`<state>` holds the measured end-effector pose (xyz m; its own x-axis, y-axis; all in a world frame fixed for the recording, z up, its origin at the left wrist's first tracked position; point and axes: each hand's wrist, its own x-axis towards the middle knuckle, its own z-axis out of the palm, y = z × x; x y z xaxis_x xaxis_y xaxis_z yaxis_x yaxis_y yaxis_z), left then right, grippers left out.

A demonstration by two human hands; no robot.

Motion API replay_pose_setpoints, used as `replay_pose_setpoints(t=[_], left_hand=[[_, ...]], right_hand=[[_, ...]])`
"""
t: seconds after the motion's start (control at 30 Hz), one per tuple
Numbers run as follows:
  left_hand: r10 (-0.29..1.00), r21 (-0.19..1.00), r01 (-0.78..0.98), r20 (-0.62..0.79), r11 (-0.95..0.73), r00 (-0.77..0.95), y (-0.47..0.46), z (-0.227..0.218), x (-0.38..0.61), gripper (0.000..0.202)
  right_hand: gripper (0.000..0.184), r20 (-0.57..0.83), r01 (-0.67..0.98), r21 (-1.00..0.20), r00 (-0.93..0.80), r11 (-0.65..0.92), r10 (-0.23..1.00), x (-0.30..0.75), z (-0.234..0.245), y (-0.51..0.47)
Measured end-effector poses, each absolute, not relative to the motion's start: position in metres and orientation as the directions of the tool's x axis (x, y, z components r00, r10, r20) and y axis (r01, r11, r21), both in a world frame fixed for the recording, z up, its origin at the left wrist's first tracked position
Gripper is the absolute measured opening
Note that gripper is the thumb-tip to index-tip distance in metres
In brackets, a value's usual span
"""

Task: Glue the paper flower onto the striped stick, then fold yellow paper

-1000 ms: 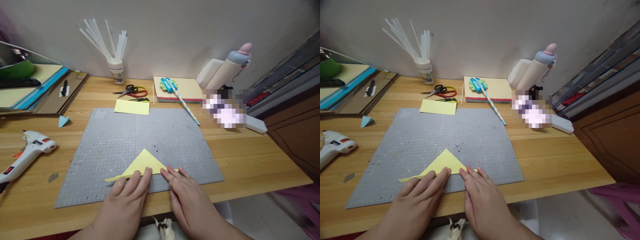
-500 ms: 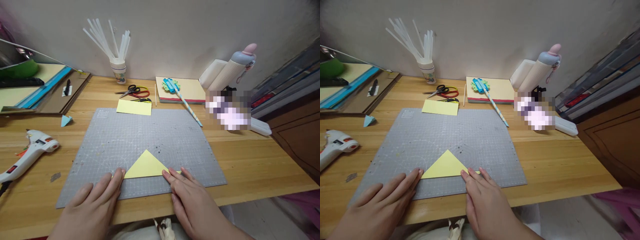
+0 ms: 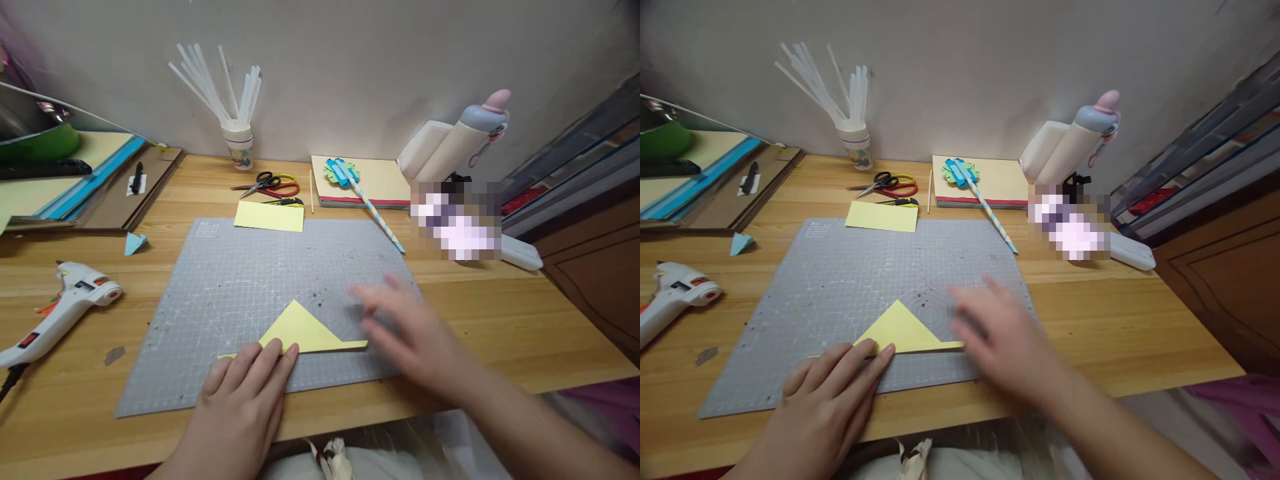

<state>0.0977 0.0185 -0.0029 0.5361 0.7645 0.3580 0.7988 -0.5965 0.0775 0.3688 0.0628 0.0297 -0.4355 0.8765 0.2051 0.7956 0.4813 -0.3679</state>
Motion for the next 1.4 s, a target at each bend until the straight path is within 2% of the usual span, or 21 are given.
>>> replay_pose_setpoints(t=[0.03, 0.1, 0.17, 0.23, 0.3, 0.4, 0.6, 0.9, 1.13, 1.4], left_hand=[[0.768, 0.083, 0.802, 0.361, -0.591, 0.529, 0.019, -0.001, 0.098, 0.033], [0.77, 0.081, 0.807, 0.368, -0.585, 0.522, 0.02, 0.0, 0.098, 0.032], [0.767, 0.071, 0.808, 0.373, -0.585, 0.522, 0.019, 0.0, 0.099, 0.031], [0.768, 0.076, 0.808, 0.372, -0.585, 0.521, 0.019, -0.001, 0.099, 0.031], [0.776, 0.091, 0.808, 0.361, -0.582, 0.518, 0.019, -0.003, 0.098, 0.032], [0.79, 0.109, 0.812, 0.336, -0.573, 0.513, 0.017, -0.005, 0.096, 0.034], [0.786, 0.116, 0.81, 0.353, -0.575, 0.508, 0.018, -0.004, 0.096, 0.033], [0.793, 0.141, 0.808, 0.346, -0.572, 0.501, 0.017, -0.006, 0.095, 0.034], [0.798, 0.151, 0.809, 0.343, -0.568, 0.495, 0.018, -0.004, 0.096, 0.035], [0.824, 0.177, 0.82, 0.297, -0.545, 0.483, 0.016, -0.008, 0.094, 0.036]], right_hand=[[0.019, 0.349, 0.863, -0.303, -0.294, 0.404, 0.89, 0.388, 0.028, 0.079], [0.025, 0.477, 0.987, -0.09, -0.078, 0.137, 0.875, 0.433, 0.023, 0.112], [0.038, 0.514, 0.991, 0.058, 0.078, -0.125, 0.854, 0.478, 0.017, 0.14], [0.044, 0.463, 0.956, 0.148, 0.16, -0.253, 0.872, 0.514, 0.012, 0.158], [0.046, 0.33, 0.947, 0.218, 0.155, -0.234, 0.931, 0.537, 0.009, 0.168], [0.046, 0.231, 0.952, 0.257, 0.109, -0.168, 0.967, 0.55, 0.006, 0.173], [0.045, 0.207, 0.939, 0.316, 0.073, -0.137, 0.976, 0.555, 0.0, 0.174], [0.044, 0.215, 0.936, 0.332, 0.049, -0.12, 0.975, 0.562, -0.002, 0.176], [0.047, 0.279, 0.949, 0.286, 0.048, -0.13, 0.959, 0.557, 0.003, 0.175], [0.046, 0.526, 0.956, 0.184, 0.099, -0.227, 0.845, 0.568, 0.001, 0.159]])
